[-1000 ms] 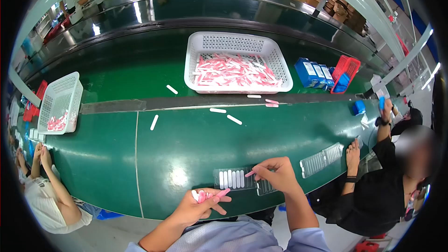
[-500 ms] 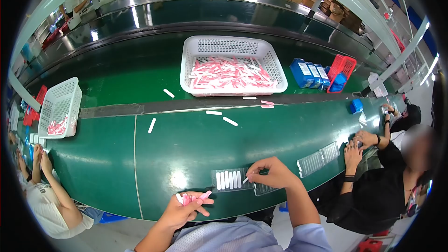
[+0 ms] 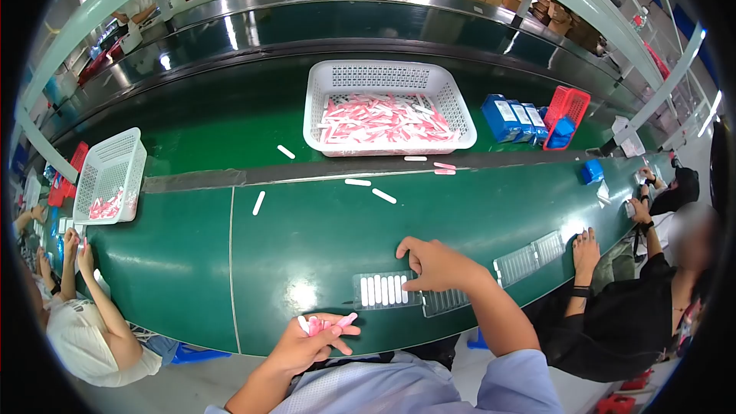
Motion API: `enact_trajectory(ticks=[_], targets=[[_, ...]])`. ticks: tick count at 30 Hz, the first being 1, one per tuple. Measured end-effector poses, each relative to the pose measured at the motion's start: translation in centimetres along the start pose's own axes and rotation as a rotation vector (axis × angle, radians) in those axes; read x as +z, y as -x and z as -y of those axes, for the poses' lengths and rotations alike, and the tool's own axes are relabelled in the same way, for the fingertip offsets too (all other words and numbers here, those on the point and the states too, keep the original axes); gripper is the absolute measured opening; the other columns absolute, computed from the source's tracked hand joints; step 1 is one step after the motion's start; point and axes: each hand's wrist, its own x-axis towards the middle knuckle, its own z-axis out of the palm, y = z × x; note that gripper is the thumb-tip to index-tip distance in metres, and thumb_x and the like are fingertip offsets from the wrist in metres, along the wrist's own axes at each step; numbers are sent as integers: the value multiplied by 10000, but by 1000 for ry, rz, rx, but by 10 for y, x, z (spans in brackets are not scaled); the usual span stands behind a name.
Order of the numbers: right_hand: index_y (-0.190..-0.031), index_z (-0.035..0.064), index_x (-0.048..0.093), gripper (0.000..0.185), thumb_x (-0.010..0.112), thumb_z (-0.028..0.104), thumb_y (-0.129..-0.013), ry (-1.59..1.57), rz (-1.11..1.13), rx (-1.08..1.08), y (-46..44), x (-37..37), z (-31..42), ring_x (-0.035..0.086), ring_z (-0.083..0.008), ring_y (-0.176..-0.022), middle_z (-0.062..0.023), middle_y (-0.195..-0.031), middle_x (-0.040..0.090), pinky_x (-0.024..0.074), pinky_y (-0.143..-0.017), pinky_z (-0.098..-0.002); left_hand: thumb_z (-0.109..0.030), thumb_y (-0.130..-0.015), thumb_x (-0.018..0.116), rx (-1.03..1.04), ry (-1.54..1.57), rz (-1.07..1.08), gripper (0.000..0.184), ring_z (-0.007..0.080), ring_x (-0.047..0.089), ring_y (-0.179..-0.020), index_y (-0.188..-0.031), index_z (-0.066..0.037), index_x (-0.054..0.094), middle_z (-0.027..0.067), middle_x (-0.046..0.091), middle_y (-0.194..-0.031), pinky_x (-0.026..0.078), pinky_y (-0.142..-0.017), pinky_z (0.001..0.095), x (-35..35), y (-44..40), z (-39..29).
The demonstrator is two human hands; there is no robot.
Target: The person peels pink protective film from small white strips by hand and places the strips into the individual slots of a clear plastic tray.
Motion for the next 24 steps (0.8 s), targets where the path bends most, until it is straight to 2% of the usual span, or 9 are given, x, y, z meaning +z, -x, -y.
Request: enact_trajectory(ticks=[5,9,13,15,17,18,19,21,24], targets=[[-1159,44,570,536,858,217,-741,-72,86,-113,-6,-12,-17,575,-181,-611,-35,-701,586,451,-591,-337,-97,-1029,592,-16,-9,-4,302,160,721,-806,-1291,51,611,190,710,-1174,330,-429,205,2,-7,6],[-1110,32,617,394,819,243,-846,-357,-271,-129,24,20,18,496,-70,-582,16,-621,508,403,-533,-285,-102,-1028,598,-28,-6,-11,295,160,722,-804,-1278,53,617,186,710,-1179,337,-434,202,8,-7,5],[-939,30,749,172,759,197,-902,-437,-111,-292,48,70,50,578,-77,-612,-32,-712,688,479,-583,-282,-98,-1027,603,-82,-43,54,286,168,732,-812,-1273,45,631,189,709,-1187,327,-431,212,20,-6,11],[-870,26,757,134,744,155,-903,-382,-237,-272,53,75,47,641,-103,-639,-69,-760,735,497,-604,-280,-94,-1028,602,-99,-62,53,276,175,738,-816,-1266,39,643,195,707,-1196,313,-429,214,31,-1,7],[-892,21,758,90,741,108,-883,-810,-655,-153,57,83,24,663,-154,-634,-76,-740,720,491,-588,-285,-94,-1027,605,-115,-107,73,262,174,738,-816,-1254,27,658,203,704,-1203,308,-431,212,32,2,12],[-843,40,756,63,767,101,-859,-518,-827,-73,61,75,17,640,-185,-622,-52,-740,710,502,-652,-315,-72,-1017,610,-89,-83,70,223,214,746,-770,-1208,31,663,228,718,-1158,331,-413,226,33,2,14],[-843,40,756,63,767,101,-859,-517,-836,-71,63,69,12,640,-185,-622,-52,-740,710,502,-652,-315,-72,-1017,610,-91,-88,77,223,214,746,-770,-1208,31,663,228,718,-1158,331,-413,226,31,2,17],[-812,93,742,65,804,110,-805,261,-1124,-303,63,63,1,614,-189,-633,0,-725,691,488,-711,-351,-71,-1016,613,-75,-25,57,228,214,746,-767,-1210,38,661,233,716,-1156,322,-407,222,27,0,22],[-833,149,719,107,805,152,-770,498,-1016,-389,61,75,-22,600,-173,-729,44,-798,675,453,-745,-378,-71,-1014,615,-71,-39,32,233,213,744,-761,-1209,50,656,233,715,-1155,319,-399,218,25,-4,29]])
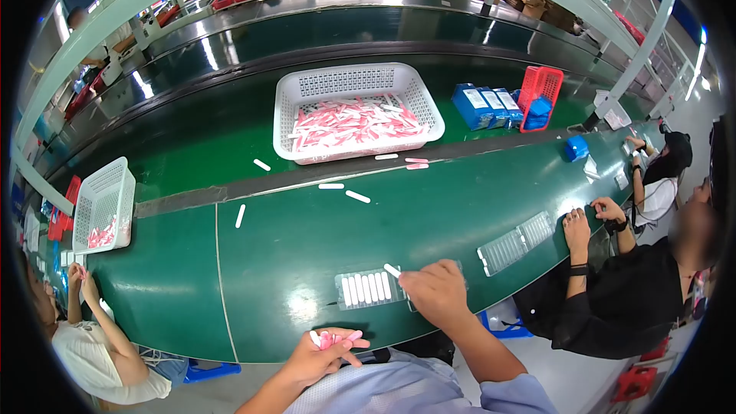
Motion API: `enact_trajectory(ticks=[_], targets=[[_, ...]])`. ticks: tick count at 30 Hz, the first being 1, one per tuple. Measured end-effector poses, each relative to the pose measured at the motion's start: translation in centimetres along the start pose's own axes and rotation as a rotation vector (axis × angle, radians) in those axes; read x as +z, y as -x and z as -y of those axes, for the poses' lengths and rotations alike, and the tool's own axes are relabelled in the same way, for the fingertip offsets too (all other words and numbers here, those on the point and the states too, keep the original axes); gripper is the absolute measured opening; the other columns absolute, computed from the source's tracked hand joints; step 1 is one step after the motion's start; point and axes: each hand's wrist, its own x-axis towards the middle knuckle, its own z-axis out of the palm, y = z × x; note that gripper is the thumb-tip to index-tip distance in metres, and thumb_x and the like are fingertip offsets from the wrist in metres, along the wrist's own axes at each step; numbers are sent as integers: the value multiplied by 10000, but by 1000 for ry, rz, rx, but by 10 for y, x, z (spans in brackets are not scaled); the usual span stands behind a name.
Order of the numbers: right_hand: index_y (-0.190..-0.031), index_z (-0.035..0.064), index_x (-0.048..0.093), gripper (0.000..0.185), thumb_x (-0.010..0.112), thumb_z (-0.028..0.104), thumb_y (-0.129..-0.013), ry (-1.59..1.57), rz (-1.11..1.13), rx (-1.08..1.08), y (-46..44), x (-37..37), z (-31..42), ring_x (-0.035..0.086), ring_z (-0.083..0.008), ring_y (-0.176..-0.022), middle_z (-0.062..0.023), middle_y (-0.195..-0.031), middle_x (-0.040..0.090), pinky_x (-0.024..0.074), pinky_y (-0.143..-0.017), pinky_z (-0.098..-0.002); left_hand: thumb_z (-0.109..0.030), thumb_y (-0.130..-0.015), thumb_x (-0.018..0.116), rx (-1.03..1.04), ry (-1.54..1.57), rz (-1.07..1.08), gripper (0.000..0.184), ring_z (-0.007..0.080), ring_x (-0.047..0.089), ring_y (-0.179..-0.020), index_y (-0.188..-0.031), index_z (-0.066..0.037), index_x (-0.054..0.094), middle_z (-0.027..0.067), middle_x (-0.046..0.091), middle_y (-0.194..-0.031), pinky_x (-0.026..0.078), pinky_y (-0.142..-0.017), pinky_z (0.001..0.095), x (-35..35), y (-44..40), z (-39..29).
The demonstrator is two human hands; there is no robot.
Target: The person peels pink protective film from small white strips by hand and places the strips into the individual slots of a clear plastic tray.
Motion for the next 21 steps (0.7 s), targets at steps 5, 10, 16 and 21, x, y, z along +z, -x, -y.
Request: enact_trajectory(ticks=[5,10,16,21], targets=[[-873,155,731,100,781,195,-796,10,158,2,4,-4,19,572,-177,-846,45,-887,626,431,-806,-379,-82,-1027,601,-20,-10,-30,266,178,735,-810,-1263,34,641,226,697,-1203,350,-435,200,1,6,-3],[-979,133,753,201,788,242,-814,-130,318,238,1,-27,40,555,-201,-929,12,-974,596,395,-847,-386,-77,-1026,600,-33,39,-80,270,179,734,-808,-1267,39,634,229,698,-1191,359,-437,200,0,9,-1],[-1127,130,729,334,807,192,-808,-354,35,312,0,-29,48,569,-208,-869,-12,-938,618,411,-820,-364,-109,-1018,628,-26,12,-63,284,175,734,-817,-1263,35,638,203,707,-1183,352,-443,206,8,4,-12],[-1027,85,747,208,791,198,-858,-852,508,429,-7,-24,67,589,-176,-729,-26,-817,649,447,-702,-322,-119,-1002,658,-87,-169,-9,238,172,741,-792,-1194,20,683,169,744,-1091,334,-443,210,22,-10,-19]])
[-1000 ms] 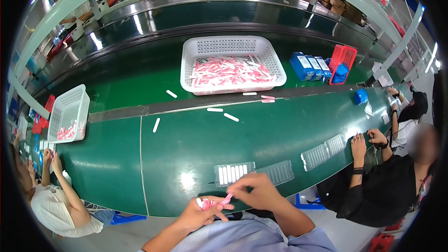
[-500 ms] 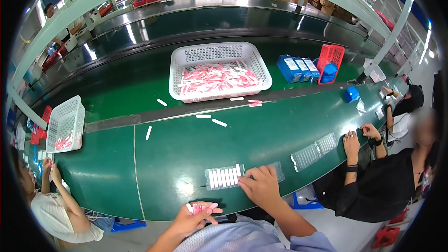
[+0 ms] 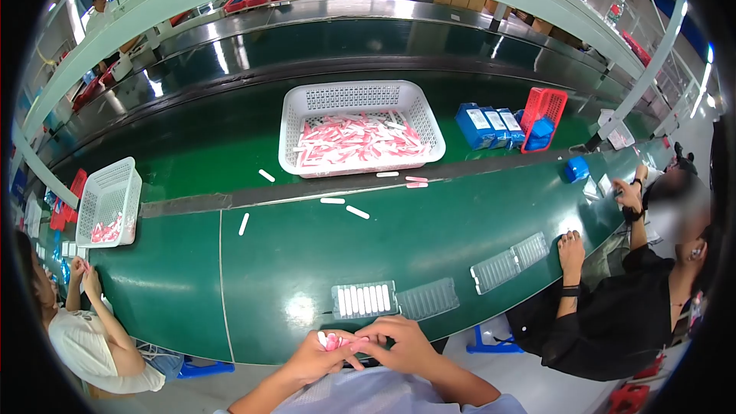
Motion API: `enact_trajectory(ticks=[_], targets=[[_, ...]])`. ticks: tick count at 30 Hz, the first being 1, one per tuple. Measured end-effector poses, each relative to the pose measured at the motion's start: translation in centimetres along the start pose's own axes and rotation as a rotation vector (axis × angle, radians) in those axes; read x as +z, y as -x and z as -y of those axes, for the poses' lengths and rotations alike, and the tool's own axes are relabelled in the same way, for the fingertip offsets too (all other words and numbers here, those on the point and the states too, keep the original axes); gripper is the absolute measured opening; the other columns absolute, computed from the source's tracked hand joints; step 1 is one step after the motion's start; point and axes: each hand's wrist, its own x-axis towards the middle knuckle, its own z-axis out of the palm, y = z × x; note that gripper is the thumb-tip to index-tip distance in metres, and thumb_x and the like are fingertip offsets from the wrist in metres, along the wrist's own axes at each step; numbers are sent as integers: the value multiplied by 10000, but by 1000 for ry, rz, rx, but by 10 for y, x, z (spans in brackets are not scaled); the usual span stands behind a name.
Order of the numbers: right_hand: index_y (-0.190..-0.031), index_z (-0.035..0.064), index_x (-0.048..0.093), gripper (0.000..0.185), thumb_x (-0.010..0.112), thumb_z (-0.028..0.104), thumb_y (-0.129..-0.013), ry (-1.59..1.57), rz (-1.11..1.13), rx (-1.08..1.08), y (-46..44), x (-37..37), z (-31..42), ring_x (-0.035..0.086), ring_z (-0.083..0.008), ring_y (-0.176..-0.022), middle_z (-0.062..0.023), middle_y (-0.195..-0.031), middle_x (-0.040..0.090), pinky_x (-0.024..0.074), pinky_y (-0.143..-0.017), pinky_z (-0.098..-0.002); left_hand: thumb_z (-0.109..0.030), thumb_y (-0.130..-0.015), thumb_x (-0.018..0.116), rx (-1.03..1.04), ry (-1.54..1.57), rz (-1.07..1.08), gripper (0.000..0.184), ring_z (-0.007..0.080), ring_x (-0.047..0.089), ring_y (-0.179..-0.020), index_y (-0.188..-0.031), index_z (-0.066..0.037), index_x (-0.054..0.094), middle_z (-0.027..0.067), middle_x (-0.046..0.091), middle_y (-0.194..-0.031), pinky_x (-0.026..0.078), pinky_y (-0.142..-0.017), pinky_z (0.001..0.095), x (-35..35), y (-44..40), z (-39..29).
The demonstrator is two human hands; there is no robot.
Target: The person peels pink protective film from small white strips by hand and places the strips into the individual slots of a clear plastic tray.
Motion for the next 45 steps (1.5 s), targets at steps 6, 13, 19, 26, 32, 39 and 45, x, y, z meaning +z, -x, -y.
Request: enact_trajectory(ticks=[6,13,19,26,32,39,45], targets=[[-901,-41,737,118,709,66,-943,-787,-830,67,0,-40,-38,550,-96,-601,-43,-715,651,424,-564,-232,-83,-991,658,170,114,18,189,185,739,-739,-1141,23,700,182,750,-1044,351,-428,219,-15,7,-4],[-902,-48,733,130,705,71,-948,-740,-928,121,11,-83,-34,546,-106,-573,-64,-689,651,421,-553,-240,-49,-971,664,135,112,-149,170,161,696,-633,-1091,70,680,201,742,-973,345,-394,210,-20,-1,-6],[-913,-60,733,127,709,61,-942,-719,-861,120,10,-94,-29,602,-126,-615,-112,-745,698,466,-583,-258,-80,-998,649,29,77,-48,219,156,697,-706,-1155,72,657,208,736,-1063,359,-439,214,-3,-6,2],[-961,95,780,100,774,125,-866,322,-366,-120,11,-95,-28,620,-156,-652,-25,-743,701,461,-645,-320,-47,-987,641,46,248,-21,167,173,696,-666,-1142,11,660,195,732,-1015,360,-418,226,-12,-2,9],[-1136,165,753,360,815,283,-802,815,-267,-268,40,-50,-56,536,-176,-766,16,-790,575,381,-745,-350,-62,-991,647,133,417,11,175,176,693,-666,-1148,16,656,186,727,-1018,346,-422,220,-28,10,20],[-1199,185,727,452,822,330,-782,691,-296,-182,44,-50,-46,507,-200,-763,5,-811,530,352,-767,-377,-106,-1003,644,82,298,-57,209,152,698,-694,-1181,3,657,171,735,-1048,392,-448,201,-17,7,8],[-1130,142,740,335,798,161,-800,251,-365,-278,24,-31,-27,473,-188,-593,1,-682,510,390,-675,-343,-142,-1026,620,55,-86,112,239,118,688,-705,-1235,-45,682,126,751,-1100,389,-483,199,24,-9,-20]])
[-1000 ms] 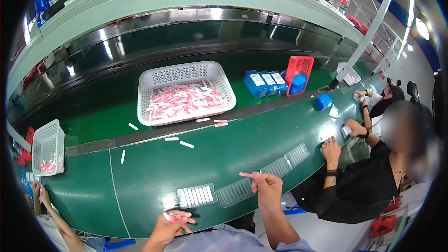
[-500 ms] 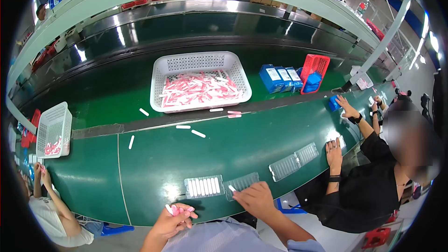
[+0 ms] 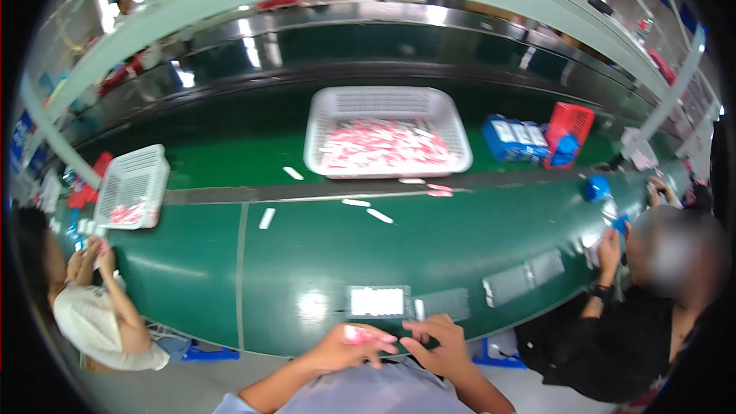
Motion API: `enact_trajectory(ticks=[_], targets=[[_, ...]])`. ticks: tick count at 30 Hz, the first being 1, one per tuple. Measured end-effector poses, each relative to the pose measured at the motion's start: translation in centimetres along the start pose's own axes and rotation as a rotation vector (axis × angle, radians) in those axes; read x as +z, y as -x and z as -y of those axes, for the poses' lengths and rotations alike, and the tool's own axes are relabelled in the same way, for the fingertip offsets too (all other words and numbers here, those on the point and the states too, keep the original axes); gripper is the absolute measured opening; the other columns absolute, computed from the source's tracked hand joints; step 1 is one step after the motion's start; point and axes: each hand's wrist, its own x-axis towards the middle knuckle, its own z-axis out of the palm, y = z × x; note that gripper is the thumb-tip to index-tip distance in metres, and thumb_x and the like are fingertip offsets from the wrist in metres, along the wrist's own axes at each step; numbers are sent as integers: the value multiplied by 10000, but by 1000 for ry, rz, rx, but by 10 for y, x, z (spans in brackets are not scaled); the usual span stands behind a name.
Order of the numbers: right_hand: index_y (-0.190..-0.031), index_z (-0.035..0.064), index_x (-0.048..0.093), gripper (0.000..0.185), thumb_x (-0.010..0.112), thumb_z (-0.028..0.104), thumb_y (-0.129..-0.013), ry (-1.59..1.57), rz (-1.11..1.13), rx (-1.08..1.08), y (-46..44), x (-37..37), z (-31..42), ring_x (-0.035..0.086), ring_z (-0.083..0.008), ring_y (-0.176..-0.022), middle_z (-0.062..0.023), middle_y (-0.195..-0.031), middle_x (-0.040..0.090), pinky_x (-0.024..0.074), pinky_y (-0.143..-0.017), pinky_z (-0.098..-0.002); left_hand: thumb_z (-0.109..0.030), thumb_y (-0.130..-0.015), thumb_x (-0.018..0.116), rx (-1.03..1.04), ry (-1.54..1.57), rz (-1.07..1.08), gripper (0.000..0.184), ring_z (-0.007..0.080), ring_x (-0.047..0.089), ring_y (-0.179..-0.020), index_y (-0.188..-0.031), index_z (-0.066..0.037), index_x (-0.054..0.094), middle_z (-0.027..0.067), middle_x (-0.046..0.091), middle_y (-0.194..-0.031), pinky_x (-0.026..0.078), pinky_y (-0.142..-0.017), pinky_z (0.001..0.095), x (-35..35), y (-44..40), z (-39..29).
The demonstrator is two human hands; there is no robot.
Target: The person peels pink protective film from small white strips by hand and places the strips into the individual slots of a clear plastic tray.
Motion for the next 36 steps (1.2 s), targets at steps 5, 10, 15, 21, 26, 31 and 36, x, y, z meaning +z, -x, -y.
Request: enact_trajectory(ticks=[5,10,15,21,26,31,36], targets=[[-808,80,791,76,835,104,-751,-81,71,130,-9,3,9,610,-140,-559,-25,-639,674,432,-616,-298,-165,-1031,615,26,-47,69,269,64,651,-719,-1257,-32,675,78,750,-1123,412,-536,194,0,-4,3],[-852,67,794,101,833,94,-763,-124,145,153,-10,6,20,633,-152,-591,-54,-679,700,461,-625,-287,-218,-1045,596,-6,-74,84,287,55,647,-719,-1255,-37,672,59,747,-1133,406,-528,198,0,-2,11],[-758,5,682,156,713,25,-909,-562,-462,430,6,-6,-19,559,-98,-573,-46,-652,615,456,-563,-256,-195,-1050,584,41,-56,-38,271,58,598,-663,-1234,-16,670,53,741,-1042,408,-535,202,-6,4,9],[-768,67,548,253,626,125,-1002,-750,-782,438,9,-48,-50,457,-76,-582,-25,-663,553,376,-576,-272,-187,-1046,594,157,212,-46,224,54,361,-543,-1037,30,647,-22,481,-668,281,-489,239,-25,3,26],[-784,78,542,259,617,158,-1018,-814,-742,478,22,-51,-53,426,-74,-573,12,-635,477,377,-591,-259,-172,-1037,606,101,226,-16,197,56,310,-514,-998,17,647,-46,424,-622,225,-471,246,-26,9,28],[-785,74,540,247,621,133,-1010,-903,-780,519,21,-48,-44,401,-79,-575,34,-645,429,369,-576,-270,-127,-1009,630,120,202,-75,138,46,320,-517,-972,-1,670,-46,436,-614,212,-463,246,-23,12,31],[-822,-4,646,182,660,85,-980,-1051,-774,545,4,-45,-22,453,-113,-578,-8,-636,519,360,-573,-294,-122,-973,675,171,202,-162,162,70,357,-491,-886,14,666,-24,451,-577,248,-454,262,-24,17,25]])
